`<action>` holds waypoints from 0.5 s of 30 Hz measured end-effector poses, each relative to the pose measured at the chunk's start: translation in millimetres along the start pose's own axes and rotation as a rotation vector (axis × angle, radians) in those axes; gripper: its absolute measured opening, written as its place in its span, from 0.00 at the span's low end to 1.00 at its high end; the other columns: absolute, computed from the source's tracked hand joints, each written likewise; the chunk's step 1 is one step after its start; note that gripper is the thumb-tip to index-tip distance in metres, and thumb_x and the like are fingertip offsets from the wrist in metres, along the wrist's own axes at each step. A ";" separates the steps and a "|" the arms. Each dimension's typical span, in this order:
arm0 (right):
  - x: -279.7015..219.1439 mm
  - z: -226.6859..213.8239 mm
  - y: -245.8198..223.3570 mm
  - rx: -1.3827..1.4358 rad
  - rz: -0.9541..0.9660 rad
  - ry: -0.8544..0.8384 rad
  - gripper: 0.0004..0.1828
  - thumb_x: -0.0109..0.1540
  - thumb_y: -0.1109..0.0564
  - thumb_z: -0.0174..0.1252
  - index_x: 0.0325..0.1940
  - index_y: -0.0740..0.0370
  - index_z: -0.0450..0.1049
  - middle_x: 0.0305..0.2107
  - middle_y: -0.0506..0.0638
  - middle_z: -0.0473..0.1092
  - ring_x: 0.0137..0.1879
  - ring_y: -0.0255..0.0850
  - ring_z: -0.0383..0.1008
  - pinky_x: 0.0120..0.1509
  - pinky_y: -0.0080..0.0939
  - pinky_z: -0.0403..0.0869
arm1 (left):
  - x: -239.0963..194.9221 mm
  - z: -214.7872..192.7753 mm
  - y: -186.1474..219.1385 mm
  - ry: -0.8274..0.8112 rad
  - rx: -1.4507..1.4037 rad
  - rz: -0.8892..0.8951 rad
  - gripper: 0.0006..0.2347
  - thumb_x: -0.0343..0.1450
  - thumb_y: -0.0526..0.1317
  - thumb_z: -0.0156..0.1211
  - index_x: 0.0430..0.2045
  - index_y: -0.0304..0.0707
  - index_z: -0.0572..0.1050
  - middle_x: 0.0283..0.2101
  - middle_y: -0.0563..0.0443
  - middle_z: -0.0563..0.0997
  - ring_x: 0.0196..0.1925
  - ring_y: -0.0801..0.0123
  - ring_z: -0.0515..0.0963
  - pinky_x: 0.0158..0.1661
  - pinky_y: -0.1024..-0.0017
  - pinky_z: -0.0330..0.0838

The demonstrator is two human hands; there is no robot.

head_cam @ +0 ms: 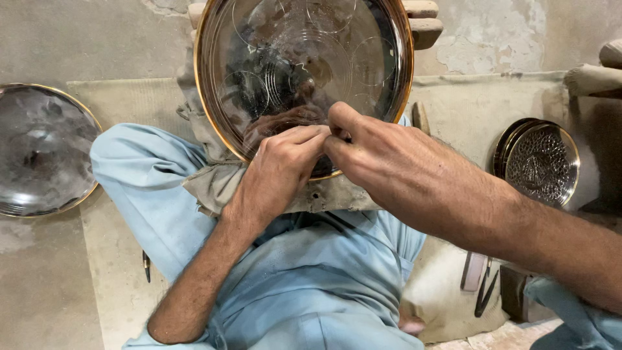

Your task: The person sits on the floor and uses a hammer and chisel to emboss a floral pattern onto a round metal plate. They repeatedly strike the chisel to create indentations, rotating the plate to work on different sections.

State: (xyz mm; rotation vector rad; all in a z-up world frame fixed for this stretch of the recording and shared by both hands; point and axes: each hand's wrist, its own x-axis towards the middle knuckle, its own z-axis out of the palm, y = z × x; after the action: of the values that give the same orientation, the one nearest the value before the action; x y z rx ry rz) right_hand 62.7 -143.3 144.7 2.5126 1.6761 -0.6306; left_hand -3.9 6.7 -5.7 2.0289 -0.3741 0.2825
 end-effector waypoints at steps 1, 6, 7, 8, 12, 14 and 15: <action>-0.2 -0.2 -0.2 0.001 0.005 -0.007 0.15 0.51 0.77 0.54 0.42 0.78 0.68 0.39 0.59 0.61 0.41 0.46 0.73 0.36 0.41 0.80 | -0.2 -0.5 0.0 0.003 0.003 0.015 0.12 0.68 0.26 0.60 0.45 0.22 0.75 0.47 0.38 0.82 0.51 0.48 0.82 0.51 0.60 0.79; -2.2 0.7 -0.7 -0.008 -0.012 0.021 0.16 0.51 0.76 0.55 0.43 0.78 0.68 0.40 0.58 0.62 0.43 0.46 0.73 0.39 0.43 0.80 | -0.5 -0.6 -1.8 0.019 0.013 0.065 0.12 0.69 0.27 0.59 0.45 0.22 0.75 0.49 0.37 0.81 0.52 0.48 0.82 0.51 0.60 0.79; -2.7 1.5 -0.8 -0.021 -0.004 0.014 0.16 0.51 0.77 0.55 0.43 0.78 0.68 0.40 0.58 0.62 0.43 0.46 0.73 0.38 0.42 0.80 | -0.8 -0.1 -2.7 0.014 0.014 0.066 0.11 0.69 0.27 0.59 0.45 0.22 0.75 0.49 0.37 0.81 0.52 0.48 0.82 0.52 0.60 0.78; -3.1 2.7 -1.1 -0.035 0.003 0.007 0.17 0.51 0.77 0.55 0.44 0.78 0.68 0.40 0.59 0.63 0.44 0.46 0.73 0.38 0.42 0.80 | -1.0 0.5 -3.7 0.009 0.014 0.067 0.11 0.69 0.27 0.60 0.45 0.23 0.75 0.49 0.37 0.82 0.53 0.48 0.82 0.52 0.60 0.78; -7.0 7.7 -0.7 -0.059 0.001 0.018 0.17 0.51 0.77 0.54 0.45 0.79 0.68 0.41 0.59 0.63 0.44 0.46 0.73 0.39 0.40 0.81 | -1.9 2.5 -6.0 0.018 0.038 0.098 0.13 0.68 0.27 0.59 0.47 0.24 0.76 0.51 0.37 0.81 0.55 0.49 0.82 0.54 0.60 0.78; -9.6 10.1 0.8 -0.040 0.004 0.023 0.17 0.51 0.76 0.56 0.44 0.78 0.68 0.41 0.59 0.63 0.43 0.46 0.74 0.39 0.42 0.80 | -2.6 2.8 -6.5 0.013 0.037 0.092 0.13 0.68 0.28 0.59 0.47 0.24 0.76 0.52 0.37 0.81 0.55 0.48 0.81 0.55 0.59 0.78; -10.8 11.0 1.5 -0.029 0.007 0.026 0.17 0.52 0.76 0.56 0.44 0.78 0.68 0.41 0.59 0.63 0.43 0.45 0.74 0.39 0.43 0.80 | -2.8 2.9 -6.4 0.008 0.036 0.090 0.13 0.68 0.28 0.60 0.47 0.25 0.77 0.52 0.37 0.81 0.55 0.48 0.81 0.55 0.59 0.78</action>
State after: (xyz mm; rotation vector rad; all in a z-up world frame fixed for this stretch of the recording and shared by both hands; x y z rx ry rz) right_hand 57.1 -156.3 138.2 2.5158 1.6721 -0.5717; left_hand -3.9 7.4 -13.3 2.0486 -0.4583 0.3551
